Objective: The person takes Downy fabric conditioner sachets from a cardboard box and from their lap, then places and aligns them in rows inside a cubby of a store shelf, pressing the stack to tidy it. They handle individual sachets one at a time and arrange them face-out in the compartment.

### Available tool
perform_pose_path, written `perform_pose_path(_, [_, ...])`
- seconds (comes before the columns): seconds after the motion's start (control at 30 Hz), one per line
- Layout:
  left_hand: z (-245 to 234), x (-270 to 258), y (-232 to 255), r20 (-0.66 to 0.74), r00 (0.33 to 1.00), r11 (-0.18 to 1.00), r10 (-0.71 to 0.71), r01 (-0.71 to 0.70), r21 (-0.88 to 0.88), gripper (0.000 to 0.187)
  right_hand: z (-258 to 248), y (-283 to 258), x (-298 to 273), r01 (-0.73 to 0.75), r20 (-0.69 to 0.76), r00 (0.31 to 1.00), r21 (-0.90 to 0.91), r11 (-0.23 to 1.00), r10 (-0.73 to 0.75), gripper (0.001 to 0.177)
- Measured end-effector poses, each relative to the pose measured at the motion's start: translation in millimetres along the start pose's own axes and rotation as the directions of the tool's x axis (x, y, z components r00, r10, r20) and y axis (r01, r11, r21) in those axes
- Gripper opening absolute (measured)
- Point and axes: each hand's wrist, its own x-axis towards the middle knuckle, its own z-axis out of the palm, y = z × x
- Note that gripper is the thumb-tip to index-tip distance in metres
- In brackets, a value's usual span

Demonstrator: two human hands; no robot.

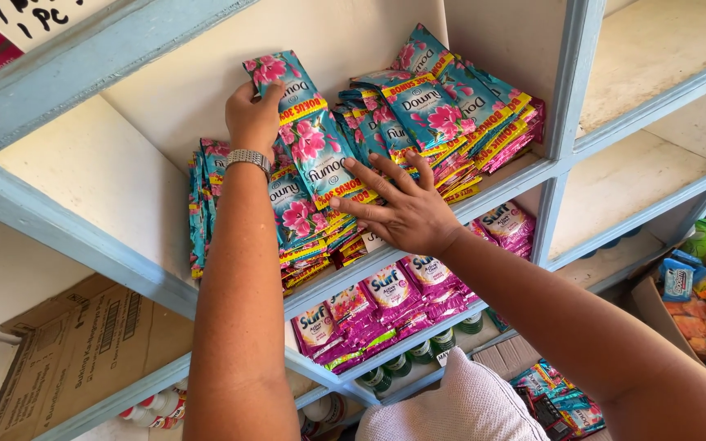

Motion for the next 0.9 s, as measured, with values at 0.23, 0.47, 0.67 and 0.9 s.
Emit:
perform_pose_path(0.23, [28.3, 5.2, 41.9, 0.080, 0.990, 0.804, 0.117, -0.047, -0.593, 0.025, 21.8, 8.2, -12.9, 0.030, -0.213, 0.977, 0.008, 1.000, -0.028, 0.043])
perform_pose_path(0.47, [55.5, 23.5, 87.8, 0.322, 0.939, 0.697, 0.122, 0.149, -0.701, 0.030, 18.4, 8.9, -11.0, 0.025, -0.192, 0.981, 0.082, 0.996, -0.008, 0.038])
perform_pose_path(0.67, [119.8, 49.6, 52.9, 0.400, 0.904, 0.529, -0.150, 0.415, -0.740, 0.030, 13.0, 6.8, -6.6, 0.022, -0.173, 0.985, 0.063, 0.998, -0.011, 0.038])
perform_pose_path(0.9, [147.6, -37.2, 83.9, 0.114, 0.986, 0.716, -0.124, 0.010, 0.698, 0.092, 9.6, 8.0, -7.4, 0.024, -0.155, 0.988, 0.037, 0.999, -0.018, 0.034])
